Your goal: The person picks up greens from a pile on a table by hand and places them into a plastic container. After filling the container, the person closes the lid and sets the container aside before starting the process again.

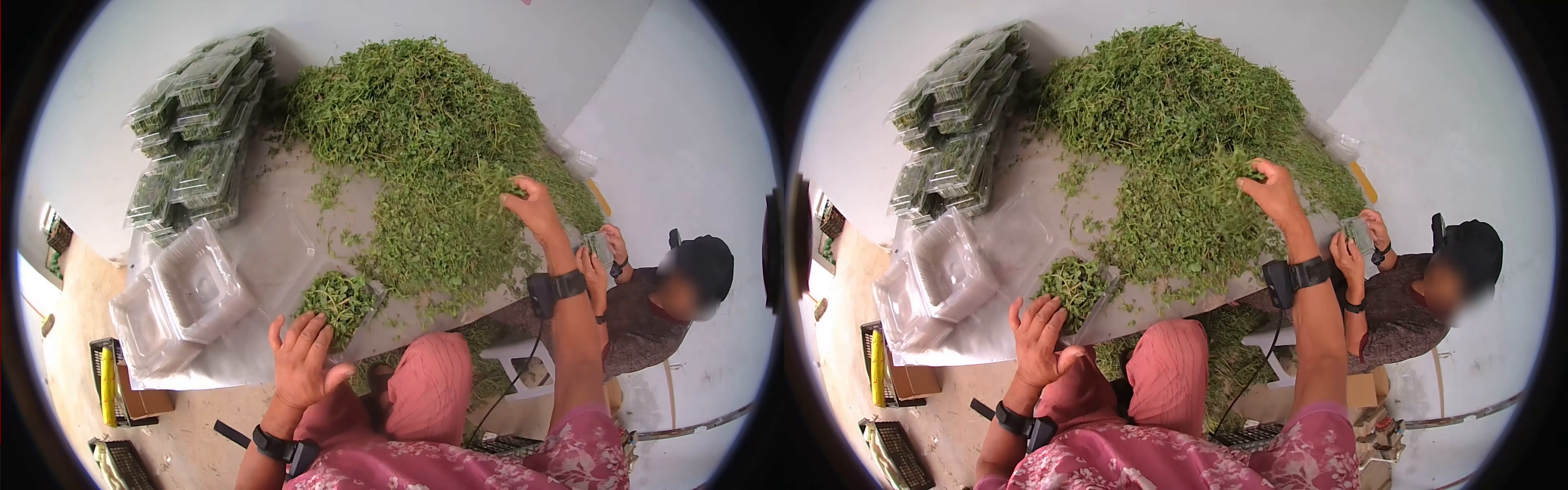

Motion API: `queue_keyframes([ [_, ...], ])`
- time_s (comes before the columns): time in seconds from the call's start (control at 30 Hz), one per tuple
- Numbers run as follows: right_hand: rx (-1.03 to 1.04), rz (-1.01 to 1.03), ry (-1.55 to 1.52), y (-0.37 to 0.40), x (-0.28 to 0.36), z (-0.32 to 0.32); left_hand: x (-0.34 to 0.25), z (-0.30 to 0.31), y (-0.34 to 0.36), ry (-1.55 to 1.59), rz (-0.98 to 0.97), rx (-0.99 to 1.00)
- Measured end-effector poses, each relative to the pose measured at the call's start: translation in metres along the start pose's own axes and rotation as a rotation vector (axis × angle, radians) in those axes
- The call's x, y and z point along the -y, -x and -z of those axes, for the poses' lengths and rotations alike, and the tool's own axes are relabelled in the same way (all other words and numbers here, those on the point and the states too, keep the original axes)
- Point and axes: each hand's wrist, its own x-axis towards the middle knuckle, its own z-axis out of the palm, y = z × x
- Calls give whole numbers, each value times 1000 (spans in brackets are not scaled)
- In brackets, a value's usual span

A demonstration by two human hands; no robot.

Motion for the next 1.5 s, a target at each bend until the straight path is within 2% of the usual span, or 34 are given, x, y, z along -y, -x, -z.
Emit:
queue_keyframes([
  [0.13, 229, 7, 117, 3, 4, -13, -1, 3, -2, -3, -2, -2],
  [0.27, 398, 41, 23, 12, 0, -30, -1, 2, 0, -9, -1, -6],
  [0.3, 380, 6, 98, 15, 13, -31, -1, 2, 0, -8, -2, -7],
  [0.4, 312, 92, 161, 12, 12, -31, 0, 2, -1, -5, -5, -10],
  [0.6, 438, 40, 268, 30, 47, -41, 0, 2, -1, -2, -7, -13],
  [0.7, 461, 209, 432, 41, 43, -61, -1, 2, -1, -1, -7, -17],
  [0.8, 373, 288, 586, 58, 49, -86, -1, 4, -2, -3, -10, -20],
  [0.83, 394, 214, 627, 58, 45, -95, -2, 5, -2, -4, -11, -20],
  [0.93, 420, 204, 713, 52, 26, -107, 0, 4, -1, -19, -29, -31],
  [1.03, 372, 340, 697, 50, 24, -104, 0, 5, 1, -17, -23, -38],
  [1.13, 345, 172, 285, 40, 39, -79, 1, 2, 1, -2, -34, -59],
  [1.17, 272, 275, 242, 39, 41, -75, 1, 2, 1, -4, -36, -57],
  [1.37, 249, 270, 314, 40, 51, -66, 1, 4, 1, -4, -43, -64],
  [1.47, 349, 152, 135, 44, 52, -72, 1, 3, 3, -1, -40, -65],
  [1.5, 342, 170, 127, 46, 48, -76, 1, 3, 3, 0, -39, -61],
])
